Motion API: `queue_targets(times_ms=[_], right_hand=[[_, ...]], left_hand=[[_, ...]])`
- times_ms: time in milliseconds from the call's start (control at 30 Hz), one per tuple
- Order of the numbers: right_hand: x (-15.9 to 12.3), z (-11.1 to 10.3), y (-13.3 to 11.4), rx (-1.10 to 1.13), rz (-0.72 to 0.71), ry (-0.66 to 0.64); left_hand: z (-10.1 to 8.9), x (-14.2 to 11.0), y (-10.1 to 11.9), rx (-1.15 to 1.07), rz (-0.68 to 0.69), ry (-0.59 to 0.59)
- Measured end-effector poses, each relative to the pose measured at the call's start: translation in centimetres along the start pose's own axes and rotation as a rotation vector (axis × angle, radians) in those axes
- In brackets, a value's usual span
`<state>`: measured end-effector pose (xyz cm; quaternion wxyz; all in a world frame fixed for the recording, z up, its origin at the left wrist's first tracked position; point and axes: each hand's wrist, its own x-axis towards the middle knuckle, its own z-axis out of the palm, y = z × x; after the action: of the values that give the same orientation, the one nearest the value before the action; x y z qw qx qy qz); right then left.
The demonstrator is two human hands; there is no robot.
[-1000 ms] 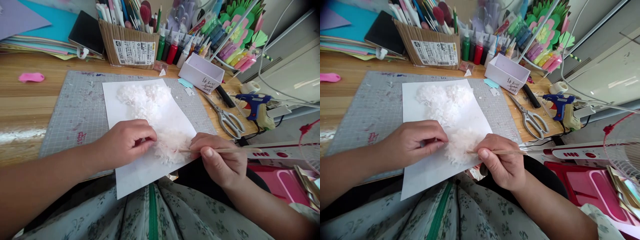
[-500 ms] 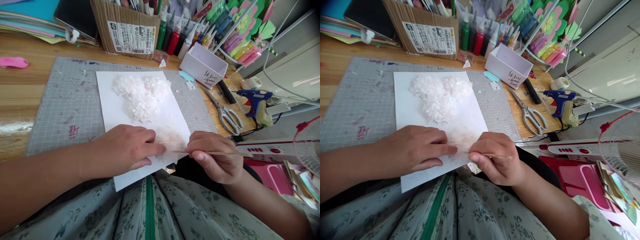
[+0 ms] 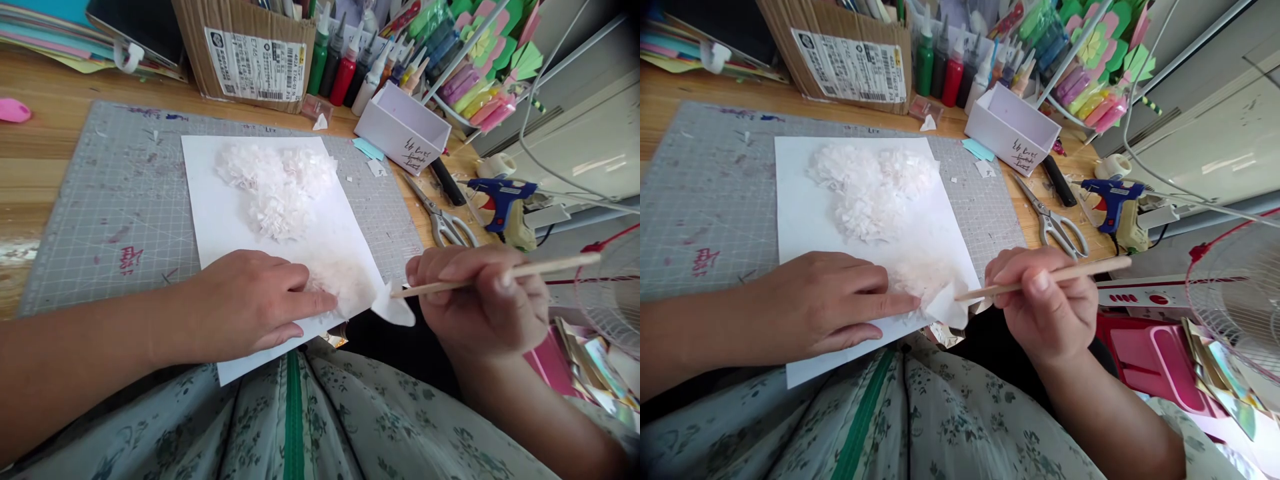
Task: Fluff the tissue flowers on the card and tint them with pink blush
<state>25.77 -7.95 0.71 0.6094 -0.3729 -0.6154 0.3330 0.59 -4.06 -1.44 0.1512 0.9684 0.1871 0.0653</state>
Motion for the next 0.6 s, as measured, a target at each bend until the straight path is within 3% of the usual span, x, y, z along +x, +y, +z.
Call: queue_targets(times_ms=[100, 233, 333, 467, 600], right_hand=[[0.1, -0.1, -0.1, 0.091, 0.115, 0.066], [-2.1, 0.2, -0.3, 0.05, 0.15, 0.062], [-3.8, 0.7, -0.8, -0.146, 0.135, -0.074], [-4.0, 1.4, -1.6, -0.435, -0.093, -0.34], [-3.3, 1.9, -1.9, -0.58, -0.179, -0.415]], left_hand=[[0.1, 0.1, 0.2, 0.023, -0.007, -0.007], [0.1, 0.2, 0.2, 0.037, 0.007, -0.008], [0.1, 0.2, 0.4, 0.058, 0.007, -0.011], [0.0, 0.3, 0.5, 0.061, -0.001, 0.004], [-0.1, 0.3, 0.5, 0.058, -0.008, 0.001]])
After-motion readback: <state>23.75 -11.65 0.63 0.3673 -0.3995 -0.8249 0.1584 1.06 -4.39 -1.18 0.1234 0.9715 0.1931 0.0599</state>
